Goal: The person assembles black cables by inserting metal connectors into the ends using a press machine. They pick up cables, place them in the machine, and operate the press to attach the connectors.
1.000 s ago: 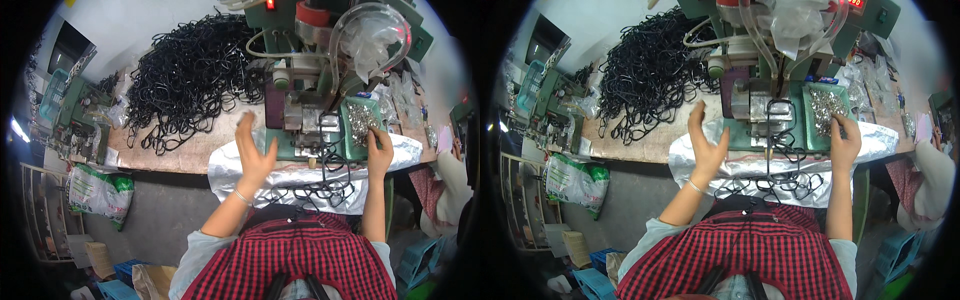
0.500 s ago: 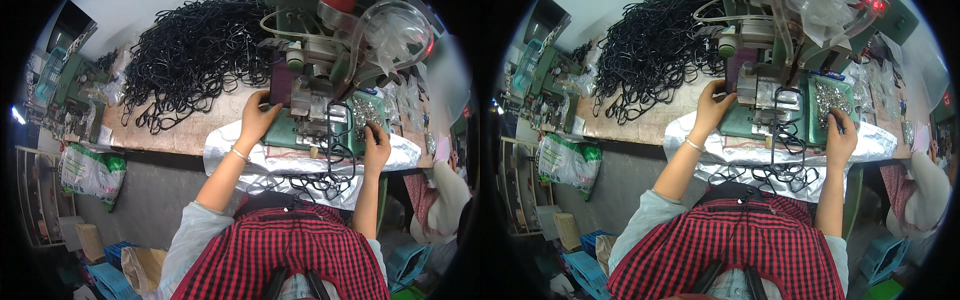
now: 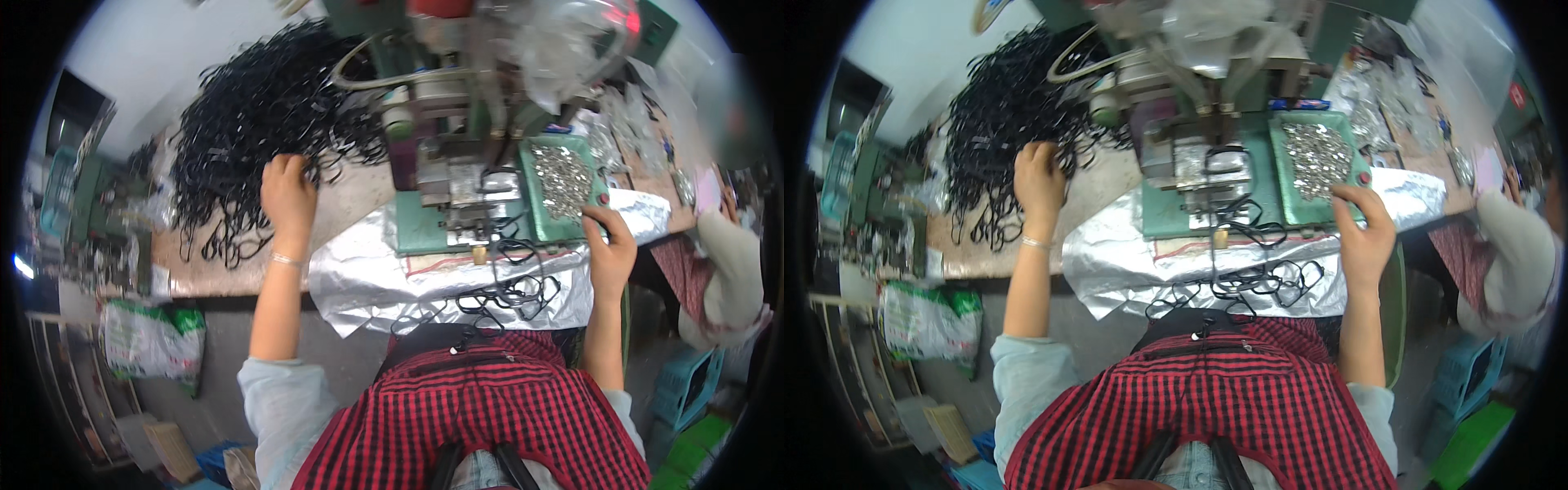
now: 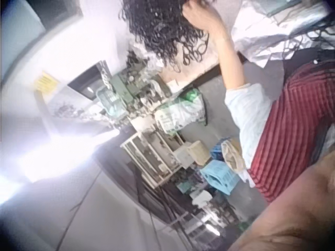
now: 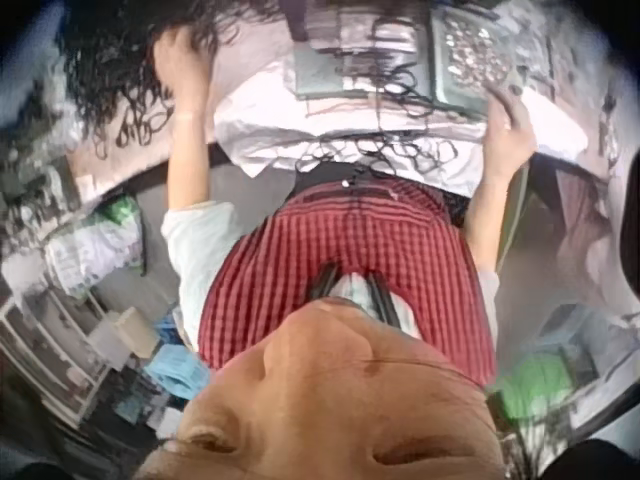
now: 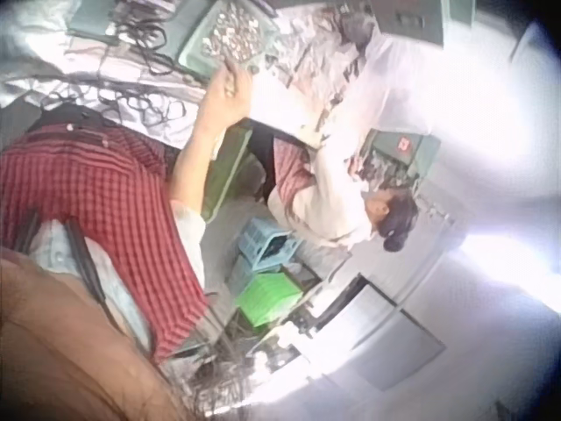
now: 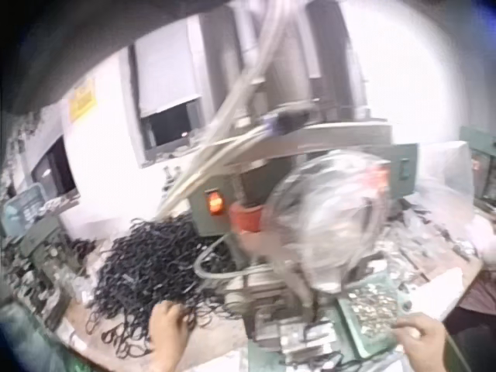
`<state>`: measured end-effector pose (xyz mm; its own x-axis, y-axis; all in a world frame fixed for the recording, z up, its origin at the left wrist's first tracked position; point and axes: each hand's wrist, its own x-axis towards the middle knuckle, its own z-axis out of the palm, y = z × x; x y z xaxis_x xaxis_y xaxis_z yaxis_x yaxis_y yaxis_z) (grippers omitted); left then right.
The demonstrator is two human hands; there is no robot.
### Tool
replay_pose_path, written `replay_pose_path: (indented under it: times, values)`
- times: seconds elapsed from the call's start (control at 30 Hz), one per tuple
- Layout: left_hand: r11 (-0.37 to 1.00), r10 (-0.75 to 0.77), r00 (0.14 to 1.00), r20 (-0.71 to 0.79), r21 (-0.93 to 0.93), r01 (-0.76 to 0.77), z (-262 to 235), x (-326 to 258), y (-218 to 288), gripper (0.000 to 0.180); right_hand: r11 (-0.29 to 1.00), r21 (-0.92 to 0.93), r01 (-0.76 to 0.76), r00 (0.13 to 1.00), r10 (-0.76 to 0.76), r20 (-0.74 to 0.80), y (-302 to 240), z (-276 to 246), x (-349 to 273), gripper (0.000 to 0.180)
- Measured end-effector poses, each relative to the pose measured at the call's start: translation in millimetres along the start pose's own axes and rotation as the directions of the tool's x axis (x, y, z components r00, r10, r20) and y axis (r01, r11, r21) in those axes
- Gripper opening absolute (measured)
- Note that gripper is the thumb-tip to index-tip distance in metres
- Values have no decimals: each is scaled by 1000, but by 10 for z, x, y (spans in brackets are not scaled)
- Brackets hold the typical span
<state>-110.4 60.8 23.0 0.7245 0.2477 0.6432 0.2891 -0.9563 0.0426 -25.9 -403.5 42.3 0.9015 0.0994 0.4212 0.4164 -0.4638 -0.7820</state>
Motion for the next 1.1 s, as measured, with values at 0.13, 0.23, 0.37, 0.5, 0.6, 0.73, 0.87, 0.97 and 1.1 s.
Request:
replay_pose_path:
  times: [0.13, 0.23, 0.37, 0.5, 0.6, 0.73, 0.87, 0.97, 1.1]
  values:
    - [936, -254, 870, 423, 333, 112, 203, -26, -118, 32, 962, 268, 46, 969, -108, 224, -643, 254, 391, 16]
    - [947, -251, 881, 402, 292, 136, 288, -150, -34, 30, 886, 462, -29, 977, -72, 200, -690, 725, 564, 24]
    - [907, -282, 947, 154, -279, 315, 170, -317, 268, 13, 795, 603, -68, 990, -21, 140, -807, 825, 512, 36]
    - [-101, -196, 974, -117, -985, -139, -826, 121, 1183, 22, 755, 652, -75, 987, -36, 155, -834, 830, 512, 42]
    - [118, -25, 916, -401, -911, -396, -1048, 471, 1582, 24, 664, 724, -185, 969, 3, 245, -915, 836, 496, 46]
    - [184, -74, 928, -364, -920, -346, -930, 547, 1572, 24, 670, 675, -309, 943, 120, 312, -1069, 768, 429, 45]
    - [204, 106, 925, -365, -902, -380, -970, 241, 1644, 21, 780, 613, -123, 952, -81, 294, -1035, 556, 322, 46]
    - [246, 472, 767, -435, -770, -589, -892, 139, 1718, 22, 946, 8, 325, 937, -323, 133, -489, 457, 525, 31]
    - [363, 618, 647, -447, -568, -739, -771, 125, 1872, 17, 829, -544, 128, 991, -129, 36, 269, 471, 398, 24]
